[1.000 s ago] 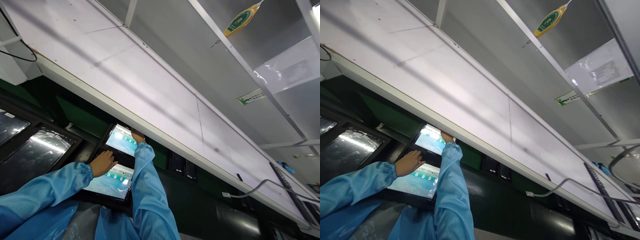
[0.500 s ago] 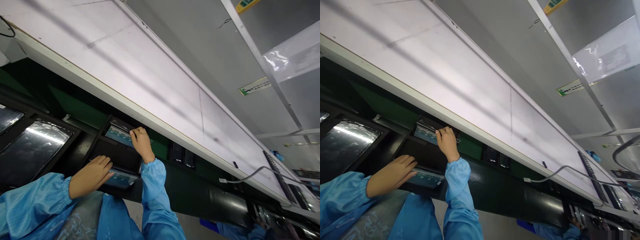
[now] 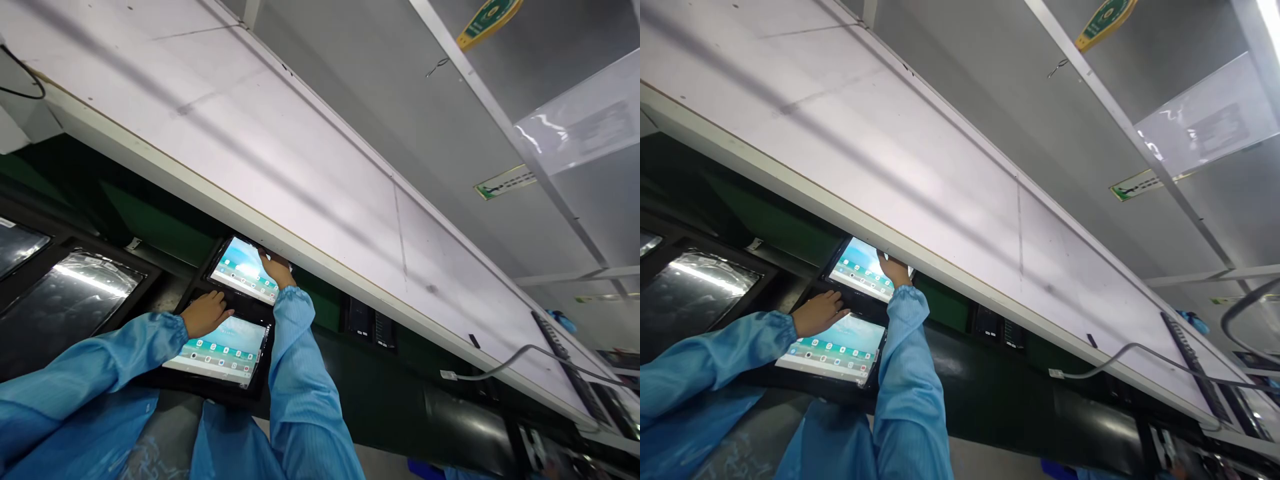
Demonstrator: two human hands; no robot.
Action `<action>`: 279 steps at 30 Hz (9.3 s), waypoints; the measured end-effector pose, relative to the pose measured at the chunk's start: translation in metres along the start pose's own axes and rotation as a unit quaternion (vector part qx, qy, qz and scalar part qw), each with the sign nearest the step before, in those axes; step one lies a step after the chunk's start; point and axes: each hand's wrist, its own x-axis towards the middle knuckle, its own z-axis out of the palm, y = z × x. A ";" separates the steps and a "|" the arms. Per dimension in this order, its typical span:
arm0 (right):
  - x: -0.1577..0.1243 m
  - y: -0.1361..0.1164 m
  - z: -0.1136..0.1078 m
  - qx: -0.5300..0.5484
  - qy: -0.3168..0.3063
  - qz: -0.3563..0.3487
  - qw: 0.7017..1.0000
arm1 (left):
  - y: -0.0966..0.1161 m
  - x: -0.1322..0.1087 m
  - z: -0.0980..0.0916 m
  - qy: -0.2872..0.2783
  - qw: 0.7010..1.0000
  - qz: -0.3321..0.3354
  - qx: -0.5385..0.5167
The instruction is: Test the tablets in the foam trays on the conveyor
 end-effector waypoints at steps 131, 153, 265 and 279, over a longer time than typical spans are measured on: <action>-0.088 0.113 0.082 0.317 0.186 0.260 0.893 | -0.081 0.073 -0.018 0.078 0.994 -0.072 -0.027; -0.083 0.112 0.086 0.320 0.176 0.287 0.886 | -0.091 0.071 -0.013 0.133 0.982 -0.094 -0.092; -0.257 -0.047 0.137 0.094 0.052 0.007 0.994 | -0.077 -0.002 -0.010 0.107 0.990 -0.080 -0.051; -0.263 0.081 0.106 0.342 0.149 0.407 0.834 | -0.095 -0.112 0.016 0.041 0.951 -0.217 -0.217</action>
